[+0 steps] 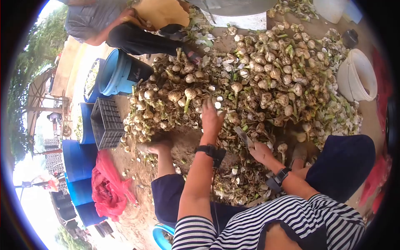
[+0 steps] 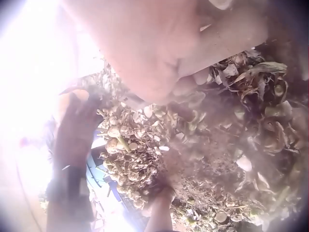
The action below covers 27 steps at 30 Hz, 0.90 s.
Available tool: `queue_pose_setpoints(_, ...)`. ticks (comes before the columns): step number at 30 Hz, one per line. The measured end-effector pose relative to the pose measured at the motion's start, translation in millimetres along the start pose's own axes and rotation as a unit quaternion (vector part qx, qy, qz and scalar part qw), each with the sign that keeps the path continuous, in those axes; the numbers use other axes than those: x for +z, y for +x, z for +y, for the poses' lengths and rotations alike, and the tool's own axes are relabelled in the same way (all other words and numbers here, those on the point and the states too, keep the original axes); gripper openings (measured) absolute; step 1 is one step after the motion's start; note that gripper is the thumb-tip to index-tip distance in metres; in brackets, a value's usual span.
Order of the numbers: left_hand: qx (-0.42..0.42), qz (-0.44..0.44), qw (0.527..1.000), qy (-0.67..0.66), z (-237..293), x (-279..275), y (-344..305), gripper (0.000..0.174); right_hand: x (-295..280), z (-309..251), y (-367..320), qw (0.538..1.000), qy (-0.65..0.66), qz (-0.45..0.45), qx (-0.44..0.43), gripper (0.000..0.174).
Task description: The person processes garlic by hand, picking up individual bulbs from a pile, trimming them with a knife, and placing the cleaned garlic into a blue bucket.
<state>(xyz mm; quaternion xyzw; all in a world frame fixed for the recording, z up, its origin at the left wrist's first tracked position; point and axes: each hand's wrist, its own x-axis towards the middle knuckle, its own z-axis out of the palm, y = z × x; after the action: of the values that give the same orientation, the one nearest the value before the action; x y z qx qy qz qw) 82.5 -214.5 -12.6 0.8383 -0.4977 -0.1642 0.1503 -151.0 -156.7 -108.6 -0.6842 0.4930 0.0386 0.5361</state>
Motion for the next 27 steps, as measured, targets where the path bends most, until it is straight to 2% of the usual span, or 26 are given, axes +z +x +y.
queue_pose_setpoints(3,-0.053,0.065,0.994,0.067,-85.4,10.1,73.7,0.094,10.0,12.1,12.9,0.999,0.03,0.015,-0.015,0.029)
queue_pose_setpoints(4,-0.079,0.064,0.994,0.049,-92.1,4.0,89.3,0.094,11.9,13.5,17.3,0.999,0.042,0.022,-0.023,0.03)
queue_pose_setpoints(6,-0.159,0.058,0.979,0.109,-94.1,9.0,115.5,0.087,13.1,19.3,20.6,0.998,0.061,0.011,-0.025,0.031)
queue_pose_setpoints(9,-0.208,0.074,0.97,0.097,-92.7,18.3,125.1,0.081,19.8,19.7,23.9,0.994,0.079,0.073,-0.037,0.03)
queue_pose_setpoints(12,-0.194,0.005,0.981,-0.015,-86.7,8.6,91.0,0.078,16.5,15.4,22.7,0.997,0.061,0.048,-0.003,0.031)
queue_pose_setpoints(13,-0.122,0.042,0.99,-0.051,-96.8,12.8,75.7,0.078,16.5,14.3,22.7,0.995,0.071,0.061,-0.019,0.031)
queue_pose_setpoints(14,-0.128,0.01,0.99,-0.056,-114.5,25.0,59.6,0.078,17.9,15.0,21.1,0.993,0.081,0.073,-0.036,0.031)
queue_pose_setpoints(15,-0.112,-0.07,0.977,-0.165,-102.8,12.8,33.0,0.081,18.2,15.2,17.4,0.991,0.089,0.083,-0.052,0.031)
queue_pose_setpoints(16,-0.125,-0.106,0.956,-0.246,-101.3,12.2,8.0,0.084,15.4,11.6,12.6,0.99,0.093,0.085,-0.061,0.032)
queue_pose_setpoints(18,-0.121,-0.083,0.941,-0.305,-122.9,44.4,-31.3,0.082,7.4,-4.1,3.7,0.988,0.1,0.09,-0.076,0.034)
queue_pose_setpoints(21,-0.164,-0.142,0.858,-0.466,-81.3,21.6,-92.5,0.071,-4.1,-32.9,-16.5,0.979,0.01,0.133,-0.151,0.026)
queue_pose_setpoints(22,-0.156,-0.132,0.855,-0.477,-68.6,19.7,-108.5,0.062,-7.6,-41.9,-22.6,0.974,-0.024,0.146,-0.173,0.023)
queue_pose_setpoints(24,-0.135,-0.11,0.851,-0.496,-48.8,13.5,-133.2,0.043,-14.5,-59.7,-34.2,0.934,-0.043,0.207,-0.288,0.019)
queue_pose_setpoints(25,-0.132,-0.122,0.866,-0.467,-41.8,5.3,-143.4,0.041,-13.8,-65.3,-44.2,0.909,-0.05,0.235,-0.341,0.017)
queue_pose_setpoints(27,-0.054,-0.123,0.883,-0.45,-34.1,-0.5,-156.5,0.039,-17.6,-76.0,-57.8,0.878,-0.099,0.253,-0.393,0.017)
